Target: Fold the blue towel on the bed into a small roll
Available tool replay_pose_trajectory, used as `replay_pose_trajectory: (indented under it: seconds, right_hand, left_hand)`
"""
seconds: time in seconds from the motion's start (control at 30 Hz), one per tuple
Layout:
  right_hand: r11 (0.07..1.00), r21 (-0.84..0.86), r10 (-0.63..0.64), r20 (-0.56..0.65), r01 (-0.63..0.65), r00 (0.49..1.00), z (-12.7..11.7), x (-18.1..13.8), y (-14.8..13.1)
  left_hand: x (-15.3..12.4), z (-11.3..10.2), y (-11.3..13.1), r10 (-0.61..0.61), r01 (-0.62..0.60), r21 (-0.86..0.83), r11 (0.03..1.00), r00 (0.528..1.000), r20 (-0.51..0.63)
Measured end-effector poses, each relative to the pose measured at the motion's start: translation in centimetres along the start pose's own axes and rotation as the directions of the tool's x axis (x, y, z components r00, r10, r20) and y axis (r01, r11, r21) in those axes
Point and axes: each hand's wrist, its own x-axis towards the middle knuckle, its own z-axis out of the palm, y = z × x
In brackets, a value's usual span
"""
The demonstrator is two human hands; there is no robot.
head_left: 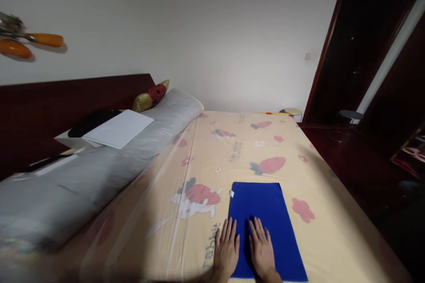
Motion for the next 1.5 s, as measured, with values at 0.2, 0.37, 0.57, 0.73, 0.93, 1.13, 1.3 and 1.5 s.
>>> replay_pose_trajectory:
  seconds: [0.2, 0.37, 0.57, 0.73, 0.93, 1.13, 1.3, 1.5]
  right_hand:
    - [0.992, 0.079, -0.106, 0.065, 0.1, 0.992, 2.3, 0.9, -2.8]
    - [0.998, 0.019, -0.064, 0.016, 0.064, 0.998, 1.3, -0.1, 1.0]
    - [0.993, -0.093, 0.059, -0.091, -0.067, 0.994, -0.9, -2.8, 8.7]
    - [0.987, -0.116, 0.099, -0.136, -0.115, 0.986, -1.2, -4.4, 11.8]
    - [0.987, -0.108, 0.099, -0.146, -0.116, 0.984, -0.8, -4.1, 11.7]
    - [0.985, -0.12, 0.106, -0.134, -0.123, 0.985, -0.4, -4.0, 12.1]
    - [0.987, -0.142, 0.059, -0.141, -0.08, 0.988, 0.7, -4.1, 13.1]
    - [0.983, -0.149, 0.074, -0.186, -0.103, 0.98, 0.6, -4.0, 12.8]
  left_hand:
    - [-0.1, 0.4, -0.3, 0.005, -0.005, 0.014, 1.0, 1.0, 0.005]
    - [0.1, -0.3, -0.2, 0.007, -0.007, -0.004, 1.0, 0.999, 0.038]
    - [0.2, -0.9, 0.1, -0.004, 0.005, -0.03, 1.0, 0.998, 0.057]
    - [0.2, -0.7, -0.2, 0.0, 0.002, -0.042, 0.999, 0.999, 0.054]
    - [1.0, -2.0, 1.3, -0.065, 0.065, -0.025, 0.998, 0.998, 0.021]
    - [1.7, -3.3, 9.1, 0.14, -0.128, -0.185, 0.974, 0.989, 0.05]
    - [1.2, -1.2, 14.2, 0.238, -0.212, -0.278, 0.937, 0.969, 0.063]
    - [0.5, -0.6, 10.8, 0.219, -0.196, -0.239, 0.951, 0.973, 0.072]
